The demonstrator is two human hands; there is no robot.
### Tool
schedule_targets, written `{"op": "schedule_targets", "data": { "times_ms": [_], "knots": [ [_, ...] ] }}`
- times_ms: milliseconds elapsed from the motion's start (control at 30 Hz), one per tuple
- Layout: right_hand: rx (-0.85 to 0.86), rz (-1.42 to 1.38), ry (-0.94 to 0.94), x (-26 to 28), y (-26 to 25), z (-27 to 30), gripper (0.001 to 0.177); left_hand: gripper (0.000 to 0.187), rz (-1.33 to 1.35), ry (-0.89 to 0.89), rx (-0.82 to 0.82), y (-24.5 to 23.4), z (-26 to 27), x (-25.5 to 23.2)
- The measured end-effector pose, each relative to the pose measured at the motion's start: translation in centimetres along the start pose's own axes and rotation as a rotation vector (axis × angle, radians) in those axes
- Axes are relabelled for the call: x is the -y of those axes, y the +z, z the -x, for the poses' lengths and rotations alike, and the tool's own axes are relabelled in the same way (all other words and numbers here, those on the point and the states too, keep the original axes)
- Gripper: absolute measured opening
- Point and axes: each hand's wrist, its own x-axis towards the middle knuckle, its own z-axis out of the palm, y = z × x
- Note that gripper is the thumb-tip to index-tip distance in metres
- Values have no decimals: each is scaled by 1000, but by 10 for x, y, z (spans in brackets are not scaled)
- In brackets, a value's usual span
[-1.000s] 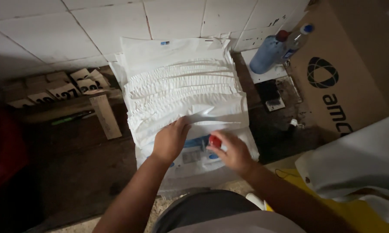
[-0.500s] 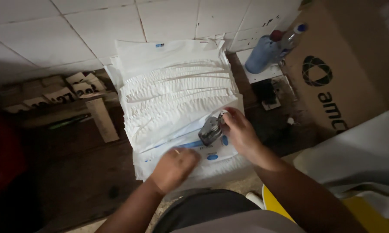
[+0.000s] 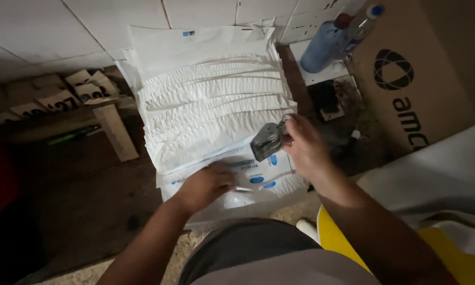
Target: Stamping a stack of white padded mailers one by one with a handheld stamp
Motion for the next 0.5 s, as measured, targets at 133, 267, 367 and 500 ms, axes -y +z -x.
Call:
{"op": "schedule_targets", "data": {
  "times_ms": [133, 267, 367, 500],
  "knots": [
    [10, 89, -50, 50, 6, 43, 29, 10, 144, -57, -75, -19, 0, -10],
    [33, 497, -264, 47, -6, 83, 48, 24, 217, -258, -179, -20, -7, -5],
    [148, 760, -434, -5, -29, 78, 59, 23, 126, -367, -218, -14, -12, 0],
    [240, 1047, -936, -55, -30, 58, 51, 17, 2, -382, -313, 2, -19, 11]
  ]
}}
